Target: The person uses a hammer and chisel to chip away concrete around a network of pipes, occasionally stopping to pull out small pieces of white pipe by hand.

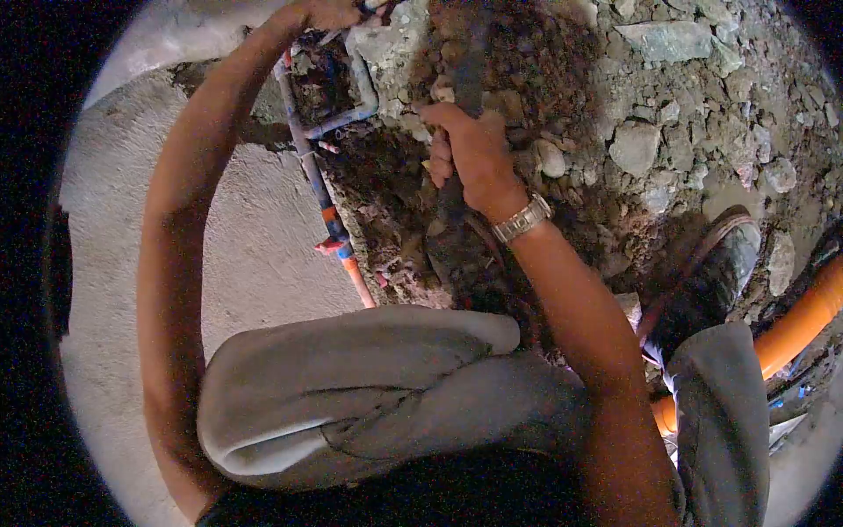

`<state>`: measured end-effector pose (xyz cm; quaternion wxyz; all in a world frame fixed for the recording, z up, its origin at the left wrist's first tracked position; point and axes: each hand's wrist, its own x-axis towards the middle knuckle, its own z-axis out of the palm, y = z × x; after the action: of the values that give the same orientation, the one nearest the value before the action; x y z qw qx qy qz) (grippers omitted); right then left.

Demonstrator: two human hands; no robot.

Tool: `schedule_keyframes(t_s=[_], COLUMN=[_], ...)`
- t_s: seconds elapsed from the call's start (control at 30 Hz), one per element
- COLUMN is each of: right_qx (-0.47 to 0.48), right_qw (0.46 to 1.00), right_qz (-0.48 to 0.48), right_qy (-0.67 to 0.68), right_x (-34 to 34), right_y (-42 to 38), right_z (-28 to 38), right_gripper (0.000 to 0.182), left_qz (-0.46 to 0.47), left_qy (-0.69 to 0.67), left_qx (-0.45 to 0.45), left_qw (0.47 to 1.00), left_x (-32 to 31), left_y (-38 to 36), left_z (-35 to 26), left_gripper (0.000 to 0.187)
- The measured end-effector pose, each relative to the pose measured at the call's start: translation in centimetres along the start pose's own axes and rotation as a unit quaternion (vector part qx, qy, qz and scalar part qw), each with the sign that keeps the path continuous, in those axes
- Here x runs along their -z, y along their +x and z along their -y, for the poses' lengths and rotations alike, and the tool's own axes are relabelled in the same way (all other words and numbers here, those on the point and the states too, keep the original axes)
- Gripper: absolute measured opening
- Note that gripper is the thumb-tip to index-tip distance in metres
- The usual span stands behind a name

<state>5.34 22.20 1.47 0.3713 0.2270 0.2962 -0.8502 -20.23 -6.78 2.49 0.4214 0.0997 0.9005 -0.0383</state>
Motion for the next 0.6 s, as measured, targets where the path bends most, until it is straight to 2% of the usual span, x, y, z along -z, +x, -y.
schedule_keyframes(t_s=[0.03,0.1,0.13,0.17,0.23,0.27,0.3,0.33,0.37,0.43,0.5,0.57,0.6], right_qx=[0.001,0.103,0.103,0.109,0.117,0.054,-0.008,-0.006,0.012,0.029,0.081,0.061,0.043], right_qw=[1.0,0.994,0.994,0.994,0.993,0.998,0.999,0.999,0.999,0.999,0.994,0.996,0.997], right_qz=[0.001,0.018,0.017,0.014,0.009,0.029,0.05,0.051,0.04,0.029,0.007,0.019,0.032], right_qy=[0.003,0.012,0.015,0.024,0.031,0.014,-0.004,-0.004,0.007,0.016,0.066,0.059,0.052], right_x=[-0.1,-0.6,-1.2,-1.9,-2.6,-2.7,-2.8,-2.9,-3.0,-3.1,-3.4,-3.3,-3.4], right_y=[0.2,0.6,0.8,1.3,2.5,3.6,4.1,4.0,3.6,3.0,2.5,3.5,3.7], right_z=[-0.1,-0.7,-0.9,-0.9,-0.8,-0.8,-0.7,-0.3,0.2,0.3,-0.3,-1.1,-1.1], right_gripper=[0.025,0.024,0.024,0.022,0.021,0.021,0.021,0.021,0.021,0.021,0.021,0.022,0.022], left_qz=[0.0,0.002,0.004,0.042,0.114,0.111,0.044,-0.025,-0.026,-0.024,-0.018,-0.014,0.025], left_qy=[-0.004,-0.012,-0.011,-0.135,-0.374,-0.374,-0.184,0.015,0.016,-0.059,-0.065,-0.07,0.007], left_qx=[-0.022,-0.065,-0.065,-0.124,-0.234,-0.233,-0.177,-0.112,-0.113,-0.184,-0.179,-0.173,-0.131], left_qw=[1.0,0.998,0.998,0.982,0.89,0.891,0.966,0.993,0.993,0.981,0.982,0.982,0.991], left_x=[-0.2,-0.3,-0.3,-0.3,-0.3,-0.2,-0.1,0.1,0.2,-0.1,0.1,0.2,0.2], left_y=[-0.2,-1.8,-2.1,-2.5,-3.0,-3.2,-3.4,-3.5,-3.4,-3.1,-4.0,-4.0,-3.0], left_z=[-0.2,-2.0,-1.7,-0.7,0.8,-0.5,-2.9,-4.2,-4.2,-4.0,-4.8,-4.9,-4.2], left_gripper=[0.041,0.035,0.035,0.032,0.036,0.036,0.04,0.046,0.046,0.049,0.05,0.051,0.053])
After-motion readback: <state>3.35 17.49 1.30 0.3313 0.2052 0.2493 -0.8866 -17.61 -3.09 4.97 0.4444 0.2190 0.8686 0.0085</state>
